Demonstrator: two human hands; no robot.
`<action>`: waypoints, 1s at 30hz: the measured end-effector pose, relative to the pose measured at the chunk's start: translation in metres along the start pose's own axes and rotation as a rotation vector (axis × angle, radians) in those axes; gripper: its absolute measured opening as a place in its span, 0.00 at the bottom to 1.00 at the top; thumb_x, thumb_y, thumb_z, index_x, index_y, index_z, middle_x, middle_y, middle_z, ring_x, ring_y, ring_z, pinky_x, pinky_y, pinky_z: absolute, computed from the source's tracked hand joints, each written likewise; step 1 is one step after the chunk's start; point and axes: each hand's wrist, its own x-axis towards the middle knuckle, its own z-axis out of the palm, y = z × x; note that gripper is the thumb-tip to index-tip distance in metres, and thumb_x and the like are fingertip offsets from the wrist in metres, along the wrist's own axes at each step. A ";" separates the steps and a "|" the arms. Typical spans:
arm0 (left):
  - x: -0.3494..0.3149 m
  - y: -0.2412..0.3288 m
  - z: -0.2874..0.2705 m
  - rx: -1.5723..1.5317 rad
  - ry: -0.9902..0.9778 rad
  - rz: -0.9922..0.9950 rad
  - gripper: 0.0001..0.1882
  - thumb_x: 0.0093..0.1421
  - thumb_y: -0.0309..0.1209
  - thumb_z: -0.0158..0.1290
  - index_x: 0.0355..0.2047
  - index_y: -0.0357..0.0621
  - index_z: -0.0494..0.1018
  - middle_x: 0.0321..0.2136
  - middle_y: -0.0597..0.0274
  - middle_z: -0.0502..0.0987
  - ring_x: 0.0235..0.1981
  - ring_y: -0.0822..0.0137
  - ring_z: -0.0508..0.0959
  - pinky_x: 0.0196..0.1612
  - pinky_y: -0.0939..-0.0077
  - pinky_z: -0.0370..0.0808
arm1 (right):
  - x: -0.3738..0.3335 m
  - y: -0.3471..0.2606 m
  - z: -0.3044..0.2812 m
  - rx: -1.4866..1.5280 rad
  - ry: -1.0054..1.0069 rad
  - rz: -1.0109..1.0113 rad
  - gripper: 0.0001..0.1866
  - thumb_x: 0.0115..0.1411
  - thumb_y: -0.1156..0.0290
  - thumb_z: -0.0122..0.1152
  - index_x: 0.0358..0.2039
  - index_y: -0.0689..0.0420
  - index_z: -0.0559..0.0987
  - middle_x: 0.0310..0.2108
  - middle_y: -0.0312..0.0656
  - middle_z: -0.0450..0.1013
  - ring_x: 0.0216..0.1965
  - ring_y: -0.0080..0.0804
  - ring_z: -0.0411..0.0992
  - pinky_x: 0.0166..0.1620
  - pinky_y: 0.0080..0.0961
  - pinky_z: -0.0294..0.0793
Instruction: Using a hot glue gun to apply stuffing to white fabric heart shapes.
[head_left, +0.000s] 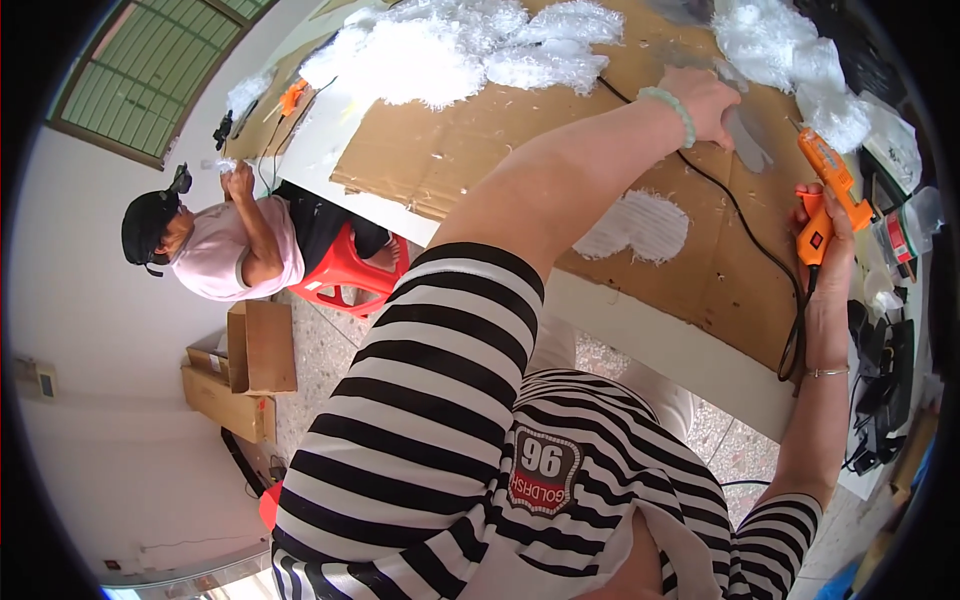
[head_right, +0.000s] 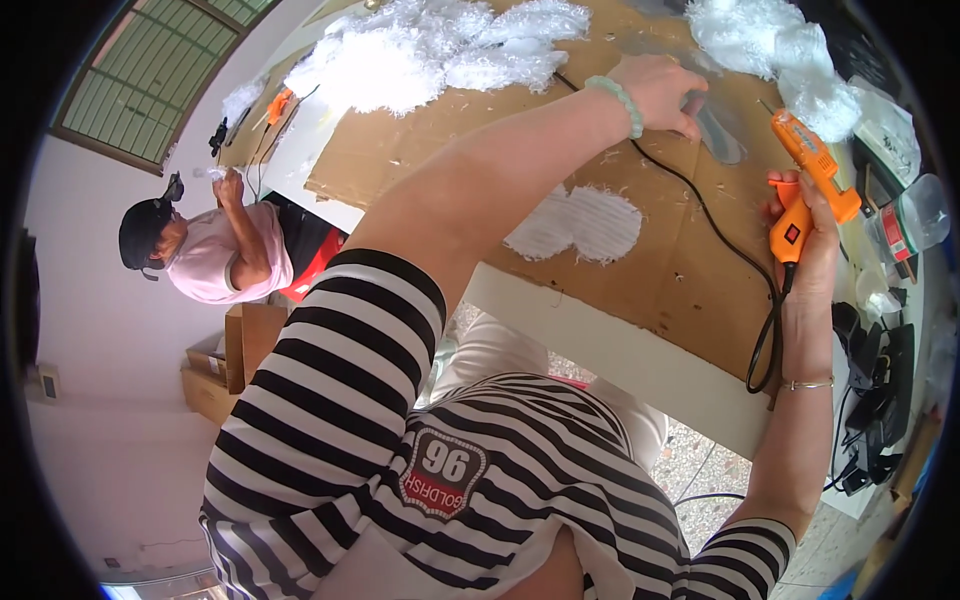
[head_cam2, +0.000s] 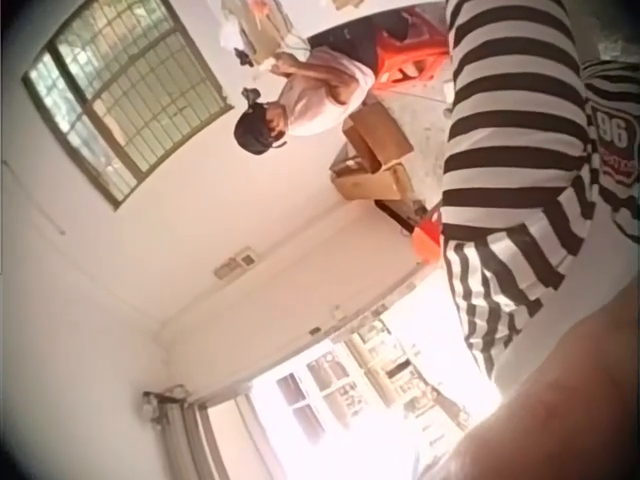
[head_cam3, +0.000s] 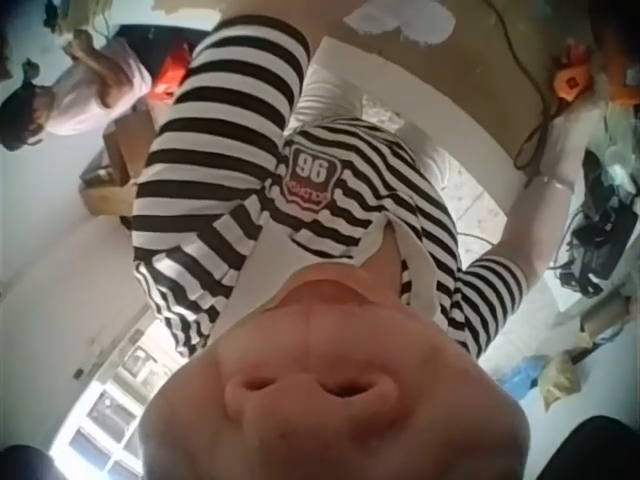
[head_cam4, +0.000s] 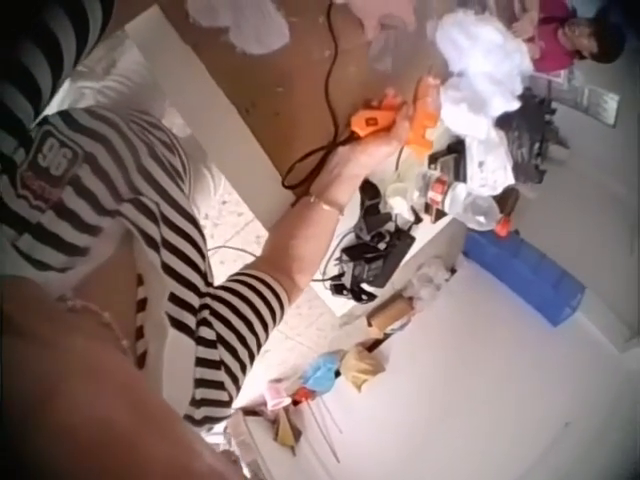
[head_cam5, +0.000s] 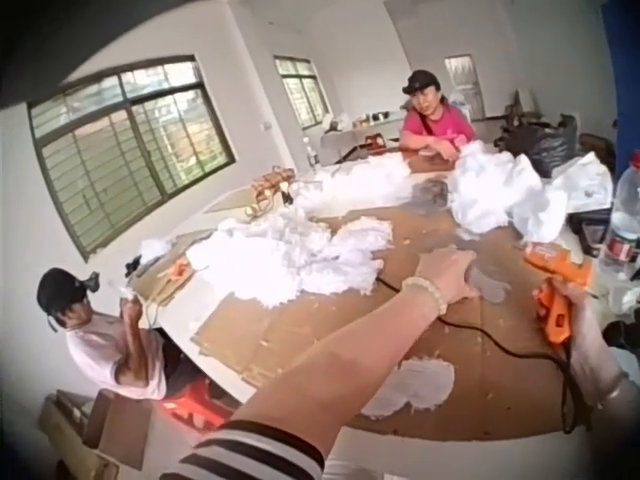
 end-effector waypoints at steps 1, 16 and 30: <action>-0.002 0.001 0.001 -0.034 0.064 0.010 0.38 0.41 0.52 0.65 0.53 0.54 0.72 0.44 0.56 0.78 0.49 0.54 0.75 0.51 0.61 0.72 | 0.000 0.000 -0.001 -0.001 0.000 0.000 0.14 0.61 0.63 0.53 0.41 0.60 0.73 0.38 0.43 0.74 0.29 0.23 0.66 0.39 0.24 0.70; 0.006 -0.019 0.010 -0.848 0.428 -0.243 0.12 0.43 0.34 0.67 0.27 0.42 0.80 0.26 0.58 0.81 0.30 0.66 0.80 0.38 0.74 0.77 | -0.009 -0.003 0.012 -0.089 0.020 0.000 0.13 0.61 0.60 0.54 0.39 0.56 0.74 0.38 0.38 0.74 0.29 0.21 0.66 0.38 0.20 0.67; -0.004 -0.023 0.009 -0.616 0.138 -0.214 0.32 0.43 0.45 0.66 0.47 0.41 0.76 0.40 0.54 0.78 0.41 0.58 0.78 0.48 0.69 0.73 | -0.011 -0.006 0.025 -0.051 0.057 -0.030 0.15 0.61 0.61 0.56 0.42 0.58 0.74 0.36 0.40 0.75 0.29 0.21 0.68 0.39 0.22 0.72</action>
